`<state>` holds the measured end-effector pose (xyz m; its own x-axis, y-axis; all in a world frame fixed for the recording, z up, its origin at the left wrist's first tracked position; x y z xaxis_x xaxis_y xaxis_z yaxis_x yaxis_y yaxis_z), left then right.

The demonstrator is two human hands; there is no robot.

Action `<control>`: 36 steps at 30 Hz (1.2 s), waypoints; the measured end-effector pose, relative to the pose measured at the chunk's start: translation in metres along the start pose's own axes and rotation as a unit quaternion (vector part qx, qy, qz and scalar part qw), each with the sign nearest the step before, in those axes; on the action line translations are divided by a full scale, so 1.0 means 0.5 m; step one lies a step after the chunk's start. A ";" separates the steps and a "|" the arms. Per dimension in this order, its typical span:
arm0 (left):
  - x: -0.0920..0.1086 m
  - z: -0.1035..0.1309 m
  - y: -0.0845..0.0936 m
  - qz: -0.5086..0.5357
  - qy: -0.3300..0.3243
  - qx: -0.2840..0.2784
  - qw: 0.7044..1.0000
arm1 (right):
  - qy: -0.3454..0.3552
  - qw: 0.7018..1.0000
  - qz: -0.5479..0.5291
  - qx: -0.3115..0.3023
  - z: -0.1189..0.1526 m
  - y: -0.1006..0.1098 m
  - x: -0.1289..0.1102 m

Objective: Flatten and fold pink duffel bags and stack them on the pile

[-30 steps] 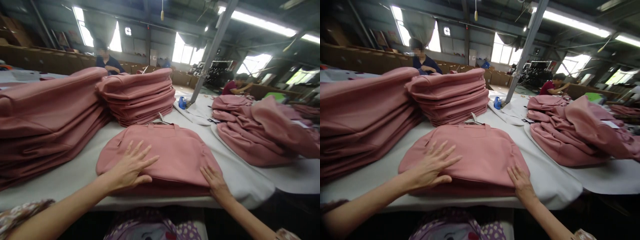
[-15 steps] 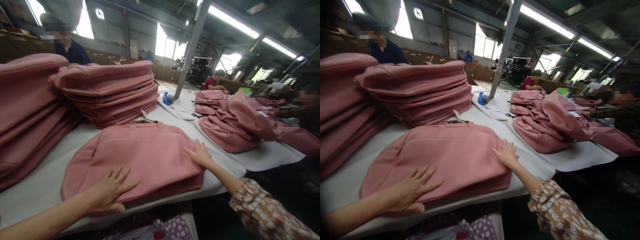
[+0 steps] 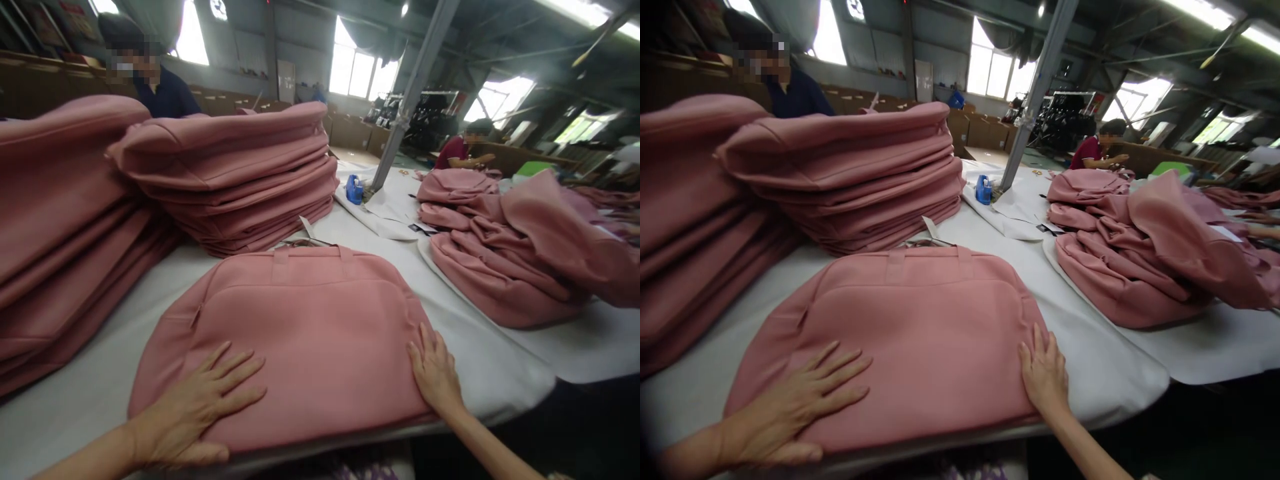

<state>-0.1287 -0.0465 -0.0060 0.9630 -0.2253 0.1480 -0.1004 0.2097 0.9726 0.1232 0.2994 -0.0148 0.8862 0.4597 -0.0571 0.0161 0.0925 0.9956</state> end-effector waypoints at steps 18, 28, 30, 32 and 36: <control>-0.170 0.157 0.088 -0.003 0.622 0.193 0.759 | 0.005 0.998 0.035 0.051 -0.038 -0.004 -0.017; -0.103 0.187 0.056 0.012 0.636 0.145 0.758 | 0.013 0.998 0.054 0.021 0.002 -0.003 0.040; -0.074 0.141 0.094 -0.051 0.585 0.150 0.796 | 0.018 0.995 0.076 0.058 0.018 0.007 0.033; -0.040 0.061 0.112 -0.039 0.465 0.117 0.877 | 0.049 0.990 0.088 0.101 0.032 0.023 0.011; 0.051 -0.067 0.061 0.144 0.204 -0.020 0.968 | 0.209 0.959 0.098 0.164 0.051 0.061 -0.055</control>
<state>-0.0990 -0.0141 0.0214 0.9164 0.2397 0.3206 -0.3768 0.2461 0.8930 0.1110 0.2669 0.0188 0.6249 0.7602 0.1778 0.0731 -0.2837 0.9561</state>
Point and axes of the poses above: each hand's wrist, its own z-axis away from the middle knuckle, its own y-axis out of the back of the hand, x = y × z, the point moved 10 cm from there along -z, towards the middle knuckle, and after that the axes turned 7 degrees about -x, right-handed, at the moved point
